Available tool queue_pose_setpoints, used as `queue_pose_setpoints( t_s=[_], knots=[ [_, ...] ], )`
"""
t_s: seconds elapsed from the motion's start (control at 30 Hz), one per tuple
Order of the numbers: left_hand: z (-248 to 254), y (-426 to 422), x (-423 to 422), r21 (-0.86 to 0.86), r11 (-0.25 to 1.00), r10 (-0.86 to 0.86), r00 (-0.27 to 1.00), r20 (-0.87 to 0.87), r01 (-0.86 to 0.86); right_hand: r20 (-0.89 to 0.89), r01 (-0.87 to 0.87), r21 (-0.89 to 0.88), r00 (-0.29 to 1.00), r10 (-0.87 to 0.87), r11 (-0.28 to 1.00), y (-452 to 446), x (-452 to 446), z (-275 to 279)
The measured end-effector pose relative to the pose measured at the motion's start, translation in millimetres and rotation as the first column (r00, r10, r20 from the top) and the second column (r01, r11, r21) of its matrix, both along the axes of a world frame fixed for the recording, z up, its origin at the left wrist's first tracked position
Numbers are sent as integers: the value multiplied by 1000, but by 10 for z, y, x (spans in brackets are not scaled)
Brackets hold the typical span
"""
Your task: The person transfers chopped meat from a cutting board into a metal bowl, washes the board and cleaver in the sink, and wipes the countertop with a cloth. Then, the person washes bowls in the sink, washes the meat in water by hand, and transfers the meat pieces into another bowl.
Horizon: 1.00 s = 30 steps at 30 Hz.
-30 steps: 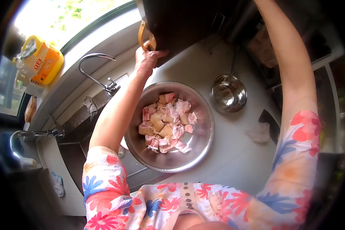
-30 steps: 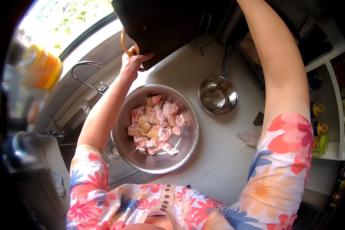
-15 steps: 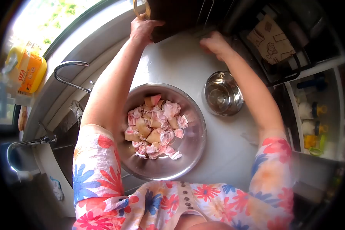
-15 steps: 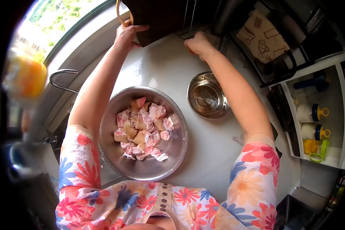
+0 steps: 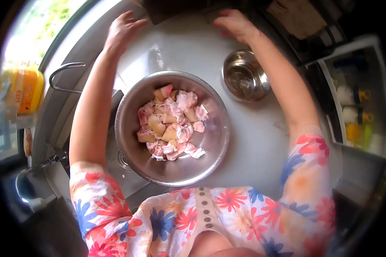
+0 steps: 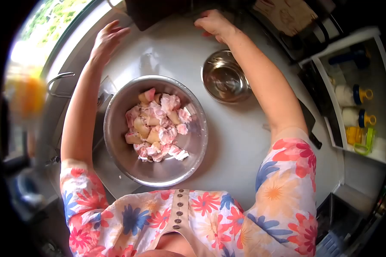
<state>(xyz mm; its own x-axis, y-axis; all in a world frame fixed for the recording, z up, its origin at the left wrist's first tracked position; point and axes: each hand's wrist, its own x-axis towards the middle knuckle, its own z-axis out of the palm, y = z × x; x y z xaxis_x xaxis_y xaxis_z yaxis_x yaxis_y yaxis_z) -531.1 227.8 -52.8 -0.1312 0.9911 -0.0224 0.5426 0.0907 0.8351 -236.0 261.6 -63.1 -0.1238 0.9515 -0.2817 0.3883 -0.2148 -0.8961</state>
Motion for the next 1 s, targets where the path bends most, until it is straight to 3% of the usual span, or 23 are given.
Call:
queue_pose_setpoints(
  t_s=[0.1,0.17,0.2,0.23,0.3,0.33,0.4,0.5,0.53,0.6,0.7,0.73,0.83,0.87,0.9,1.0],
  knots=[
    [205,-778,-248,37,996,-88,995,57,86,-93,-70,197,992,89,978,-485,408,274],
    [219,-1400,-465,-5,1000,-17,985,172,18,29,-109,240,994,105,965,-1024,949,436],
    [250,-1731,-554,-23,999,26,985,170,-22,161,-48,190,987,17,981,-1312,1227,477],
    [222,-1995,-688,-20,999,35,980,197,-32,220,47,247,970,-104,968,-1554,1591,348],
    [199,-2515,-879,-106,978,197,961,191,-180,687,38,239,699,-197,970,-1995,2401,119],
    [194,-2723,-937,-150,964,244,952,188,-217,808,97,91,575,-130,991,-2249,2850,-31],
    [176,-3049,-1004,-228,931,334,920,207,-287,866,137,26,492,-91,990,-2778,3575,-363],
    [58,-3280,-1007,-250,912,386,888,251,-326,986,171,52,148,-77,984,-3063,3579,-367],
    [46,-3282,-947,-245,915,379,891,248,-321,991,196,-2,128,-23,981,-3038,3502,-339],
    [21,-3245,-874,-209,943,307,920,245,-259,992,250,-108,95,87,962,-2922,3319,-254],
    [120,-3149,-679,-127,969,236,943,236,-211,944,54,-46,330,26,997,-3064,3467,-406],
    [175,-3110,-566,-100,974,222,947,231,-204,950,55,5,310,-22,998,-3110,3377,-339],
    [260,-3011,-3,153,987,-76,981,180,49,953,40,145,262,-151,989,-3269,2995,-170],
    [347,-2972,242,199,961,-200,979,26,191,949,29,189,252,-190,982,-3321,2956,-186],
    [428,-2949,496,222,916,-311,941,-133,334,943,17,231,242,-229,973,-3376,2914,-208],
    [349,-2990,1141,289,759,-567,810,-147,583,906,20,325,278,-318,945,-3577,2755,-205]
  ],
)
